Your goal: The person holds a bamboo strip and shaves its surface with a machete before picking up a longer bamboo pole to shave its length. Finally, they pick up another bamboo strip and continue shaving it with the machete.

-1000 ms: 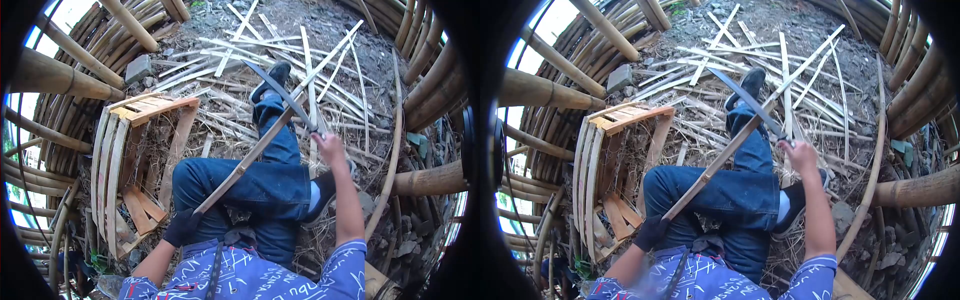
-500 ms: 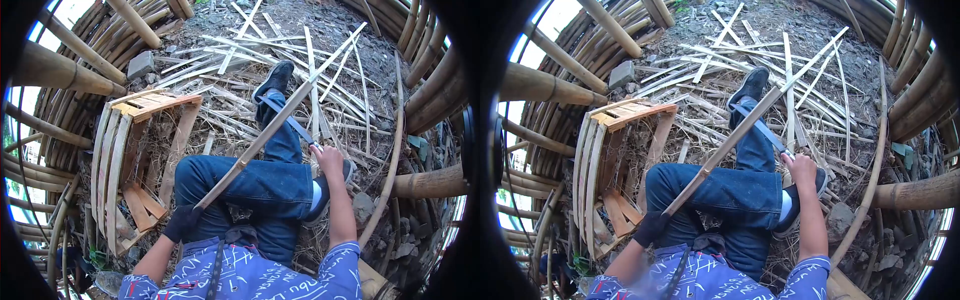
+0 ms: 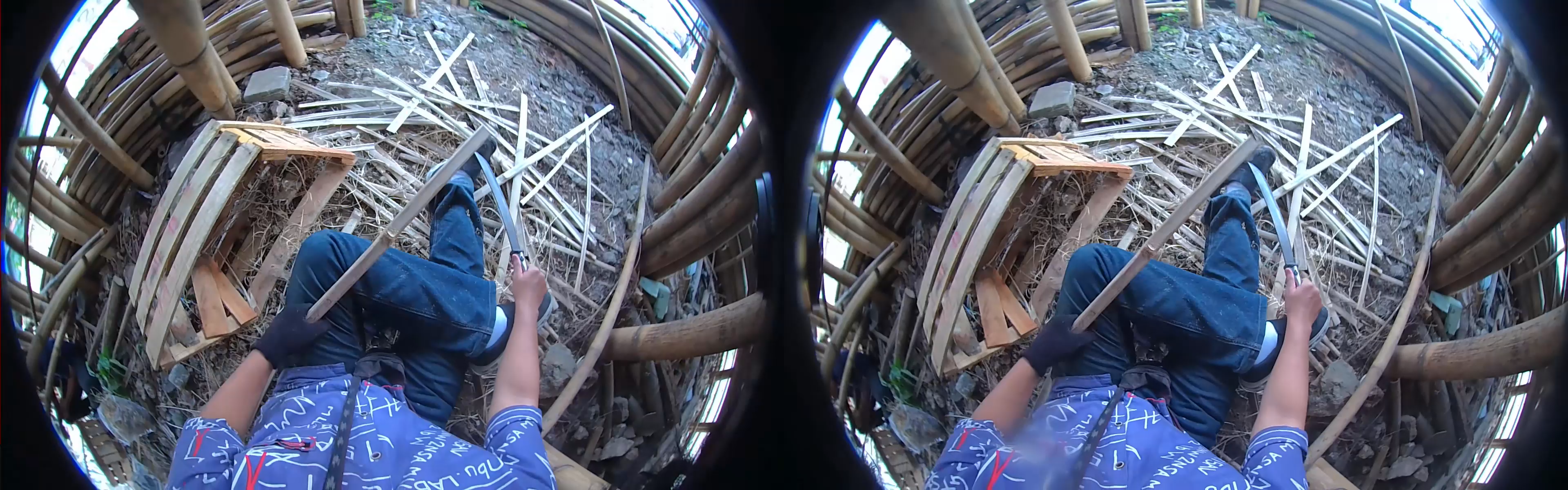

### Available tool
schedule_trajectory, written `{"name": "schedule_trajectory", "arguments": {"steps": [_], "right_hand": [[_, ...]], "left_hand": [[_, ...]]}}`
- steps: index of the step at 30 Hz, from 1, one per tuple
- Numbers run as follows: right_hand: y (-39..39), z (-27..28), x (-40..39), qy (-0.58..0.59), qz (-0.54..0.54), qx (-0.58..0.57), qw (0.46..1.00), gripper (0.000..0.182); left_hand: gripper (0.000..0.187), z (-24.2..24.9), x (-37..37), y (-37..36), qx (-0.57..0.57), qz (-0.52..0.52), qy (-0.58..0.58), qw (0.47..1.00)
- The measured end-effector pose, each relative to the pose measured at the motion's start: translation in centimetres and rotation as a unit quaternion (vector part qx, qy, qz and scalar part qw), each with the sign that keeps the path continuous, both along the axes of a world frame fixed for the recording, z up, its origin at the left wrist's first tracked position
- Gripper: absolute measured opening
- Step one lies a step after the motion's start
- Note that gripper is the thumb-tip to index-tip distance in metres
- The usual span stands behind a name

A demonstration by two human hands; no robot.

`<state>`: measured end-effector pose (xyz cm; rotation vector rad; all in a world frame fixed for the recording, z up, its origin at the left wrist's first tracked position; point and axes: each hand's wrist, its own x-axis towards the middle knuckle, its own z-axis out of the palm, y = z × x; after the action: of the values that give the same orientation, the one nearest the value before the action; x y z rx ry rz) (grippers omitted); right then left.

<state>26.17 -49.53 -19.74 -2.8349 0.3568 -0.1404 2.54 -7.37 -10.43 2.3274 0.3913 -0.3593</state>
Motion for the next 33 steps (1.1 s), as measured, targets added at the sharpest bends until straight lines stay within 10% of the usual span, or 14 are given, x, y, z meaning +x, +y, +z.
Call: {"name": "schedule_trajectory", "arguments": {"steps": [9, 33], "right_hand": [[-0.2, -0.2, -0.8, -0.007, 0.000, 0.021, 1.000, 0.065], [-2.1, -1.1, -2.3, -0.023, 0.046, -0.029, 0.998, 0.061]], "left_hand": [[0.034, 2.4, -3.6, -0.5, 0.185, 0.100, -0.165, 0.963], [0.054, 1.2, -1.0, 0.9, 0.168, 0.044, -0.157, 0.972]]}}
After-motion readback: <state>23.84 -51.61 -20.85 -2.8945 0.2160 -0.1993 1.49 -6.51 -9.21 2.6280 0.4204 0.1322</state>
